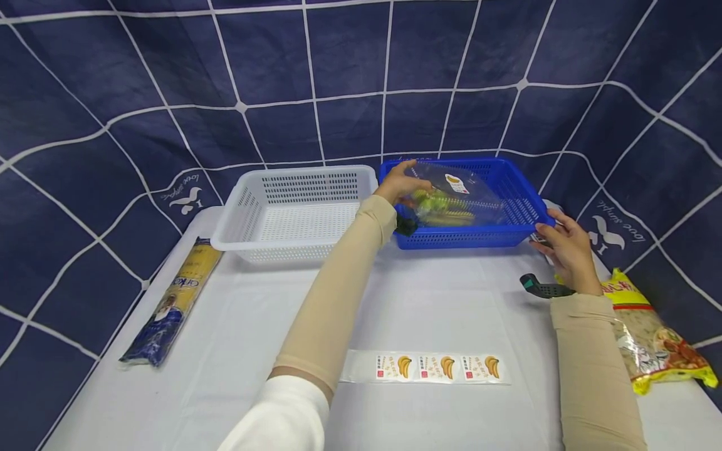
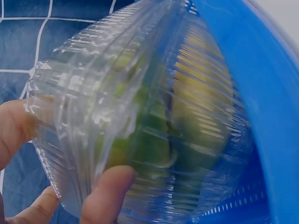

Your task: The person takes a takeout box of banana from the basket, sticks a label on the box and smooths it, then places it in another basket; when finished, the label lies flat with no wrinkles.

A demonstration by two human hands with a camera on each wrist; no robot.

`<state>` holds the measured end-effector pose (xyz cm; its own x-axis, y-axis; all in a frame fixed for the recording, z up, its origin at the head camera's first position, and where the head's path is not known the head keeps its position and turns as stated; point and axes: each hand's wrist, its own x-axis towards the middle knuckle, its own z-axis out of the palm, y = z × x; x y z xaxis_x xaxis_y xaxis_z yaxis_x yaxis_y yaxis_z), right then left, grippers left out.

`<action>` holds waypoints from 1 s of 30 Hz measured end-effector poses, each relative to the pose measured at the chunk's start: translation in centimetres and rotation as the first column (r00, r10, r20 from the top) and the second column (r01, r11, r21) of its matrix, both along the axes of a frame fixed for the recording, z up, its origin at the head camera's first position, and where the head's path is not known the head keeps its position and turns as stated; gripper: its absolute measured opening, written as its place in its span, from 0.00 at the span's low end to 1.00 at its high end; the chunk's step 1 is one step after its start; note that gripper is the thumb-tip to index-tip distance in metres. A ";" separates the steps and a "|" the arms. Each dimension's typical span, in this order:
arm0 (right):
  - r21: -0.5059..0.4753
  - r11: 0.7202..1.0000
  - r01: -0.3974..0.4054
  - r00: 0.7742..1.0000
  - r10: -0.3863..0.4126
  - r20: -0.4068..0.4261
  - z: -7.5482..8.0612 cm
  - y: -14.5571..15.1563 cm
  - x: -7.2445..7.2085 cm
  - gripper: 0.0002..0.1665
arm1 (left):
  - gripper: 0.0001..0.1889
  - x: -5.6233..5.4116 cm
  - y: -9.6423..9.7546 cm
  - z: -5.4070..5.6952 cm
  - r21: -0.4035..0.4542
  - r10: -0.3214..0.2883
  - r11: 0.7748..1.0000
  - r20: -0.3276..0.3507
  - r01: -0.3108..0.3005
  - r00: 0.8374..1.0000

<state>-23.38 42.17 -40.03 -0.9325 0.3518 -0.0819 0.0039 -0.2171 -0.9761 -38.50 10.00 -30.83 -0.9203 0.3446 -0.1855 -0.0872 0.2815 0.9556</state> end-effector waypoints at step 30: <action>0.012 1.000 -0.002 1.000 0.002 0.020 0.1 -0.1 -0.1 0.43 | 0.52 -0.6 1.3 -2.1 -0.033 0.034 0.999 -0.028 -0.035 0.999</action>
<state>-23.49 42.05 -39.90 -0.9313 0.3512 -0.0965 0.0240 -0.2051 -0.9785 -39.12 11.33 -32.90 -0.9365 0.3063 -0.1708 -0.0713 0.3106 0.9478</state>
